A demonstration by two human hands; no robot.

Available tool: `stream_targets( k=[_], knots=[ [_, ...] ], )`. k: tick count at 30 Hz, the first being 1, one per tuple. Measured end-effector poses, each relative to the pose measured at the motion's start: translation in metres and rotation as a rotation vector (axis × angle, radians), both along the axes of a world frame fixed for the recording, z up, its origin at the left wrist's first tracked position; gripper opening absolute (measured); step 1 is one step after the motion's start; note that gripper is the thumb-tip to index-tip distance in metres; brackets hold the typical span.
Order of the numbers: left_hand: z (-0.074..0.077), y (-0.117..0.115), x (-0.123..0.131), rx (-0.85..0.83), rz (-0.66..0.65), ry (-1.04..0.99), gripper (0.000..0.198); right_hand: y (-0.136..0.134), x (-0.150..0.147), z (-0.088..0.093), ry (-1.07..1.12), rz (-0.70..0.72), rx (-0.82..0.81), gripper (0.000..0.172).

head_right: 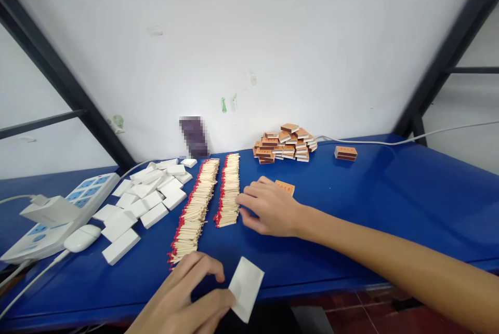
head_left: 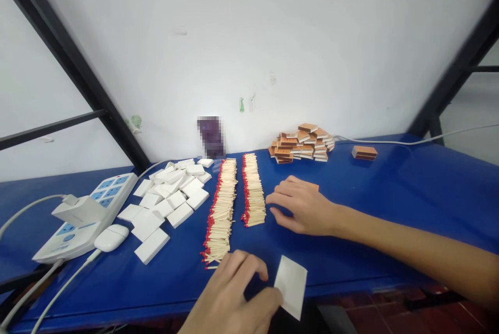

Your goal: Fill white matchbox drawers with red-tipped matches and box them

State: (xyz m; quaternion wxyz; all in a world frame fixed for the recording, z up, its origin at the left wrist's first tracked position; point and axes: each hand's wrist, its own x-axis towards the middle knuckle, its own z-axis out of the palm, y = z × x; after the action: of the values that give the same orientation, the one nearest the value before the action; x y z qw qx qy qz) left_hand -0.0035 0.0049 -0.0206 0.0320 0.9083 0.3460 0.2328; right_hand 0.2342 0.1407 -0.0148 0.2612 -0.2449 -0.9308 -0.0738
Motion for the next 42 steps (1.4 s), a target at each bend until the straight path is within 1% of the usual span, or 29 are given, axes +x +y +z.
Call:
stream_targets(
  k=[2, 4, 6, 8, 9, 12, 14, 16, 20, 22, 24, 26, 28, 30, 33, 35, 37, 40, 42],
  knots=[
    [-0.006, 0.005, 0.0, 0.028, 0.011, 0.01, 0.029, -0.005, -0.015, -0.002, 0.049, 0.056, -0.114, 0.013],
    [-0.007, 0.008, -0.002, 0.069, 0.048, -0.009, 0.028, -0.01, -0.023, -0.006, 0.085, 0.066, -0.204, 0.01],
    [-0.007, 0.007, -0.003, 0.08, 0.089, -0.028, 0.025, -0.014, -0.025, -0.01, 0.106, 0.042, -0.261, 0.011],
    [-0.008, 0.004, -0.002, 0.073, 0.131, -0.042, 0.021, -0.016, -0.024, -0.014, 0.119, 0.02, -0.295, 0.016],
    [-0.009, 0.003, -0.001, 0.069, 0.157, -0.046, 0.022, -0.016, -0.023, -0.016, 0.126, 0.011, -0.308, 0.018],
    [-0.016, 0.0, 0.003, 0.107, 0.243, -0.086, 0.035, -0.014, -0.022, -0.021, 0.172, -0.002, -0.365, 0.02],
    [-0.019, 0.001, 0.004, 0.141, 0.273, -0.141, 0.035, -0.011, -0.023, -0.022, 0.223, -0.006, -0.429, 0.02],
    [-0.02, 0.002, 0.004, 0.151, 0.278, -0.212, 0.03, -0.009, -0.023, -0.023, 0.255, -0.006, -0.476, 0.02],
    [-0.016, 0.003, -0.001, 0.082, 0.302, -0.305, 0.017, -0.008, -0.024, -0.023, 0.23, -0.004, -0.462, 0.023],
    [-0.016, 0.0, -0.002, 0.048, 0.287, -0.305, 0.018, -0.009, -0.024, -0.022, 0.217, -0.015, -0.424, 0.023],
    [-0.02, -0.003, 0.0, 0.03, 0.272, -0.279, 0.025, -0.011, -0.024, -0.022, 0.202, -0.043, -0.38, 0.021],
    [-0.026, -0.006, 0.002, 0.026, 0.282, -0.229, 0.037, -0.011, -0.023, -0.022, 0.186, -0.072, -0.361, 0.021],
    [-0.034, -0.009, 0.006, 0.048, 0.301, -0.187, 0.047, -0.011, -0.022, -0.023, 0.183, -0.082, -0.373, 0.022],
    [-0.041, -0.011, 0.01, 0.087, 0.308, -0.168, 0.052, -0.011, -0.021, -0.024, 0.196, -0.072, -0.399, 0.023],
    [-0.046, -0.011, 0.013, 0.106, 0.327, -0.155, 0.057, -0.009, -0.022, -0.027, 0.2, -0.037, -0.437, 0.027],
    [-0.045, -0.01, 0.013, 0.085, 0.339, -0.123, 0.058, -0.009, -0.023, -0.028, 0.178, -0.025, -0.425, 0.032],
    [-0.04, -0.007, 0.012, 0.051, 0.312, -0.067, 0.052, -0.009, -0.024, -0.028, 0.15, -0.021, -0.393, 0.035],
    [-0.03, -0.002, 0.009, -0.048, 0.242, 0.007, 0.038, -0.01, -0.024, -0.027, 0.135, -0.005, -0.372, 0.032],
    [-0.023, -0.001, 0.008, -0.119, 0.213, 0.016, 0.036, -0.011, -0.024, -0.027, 0.129, 0.019, -0.365, 0.029]
  ],
)
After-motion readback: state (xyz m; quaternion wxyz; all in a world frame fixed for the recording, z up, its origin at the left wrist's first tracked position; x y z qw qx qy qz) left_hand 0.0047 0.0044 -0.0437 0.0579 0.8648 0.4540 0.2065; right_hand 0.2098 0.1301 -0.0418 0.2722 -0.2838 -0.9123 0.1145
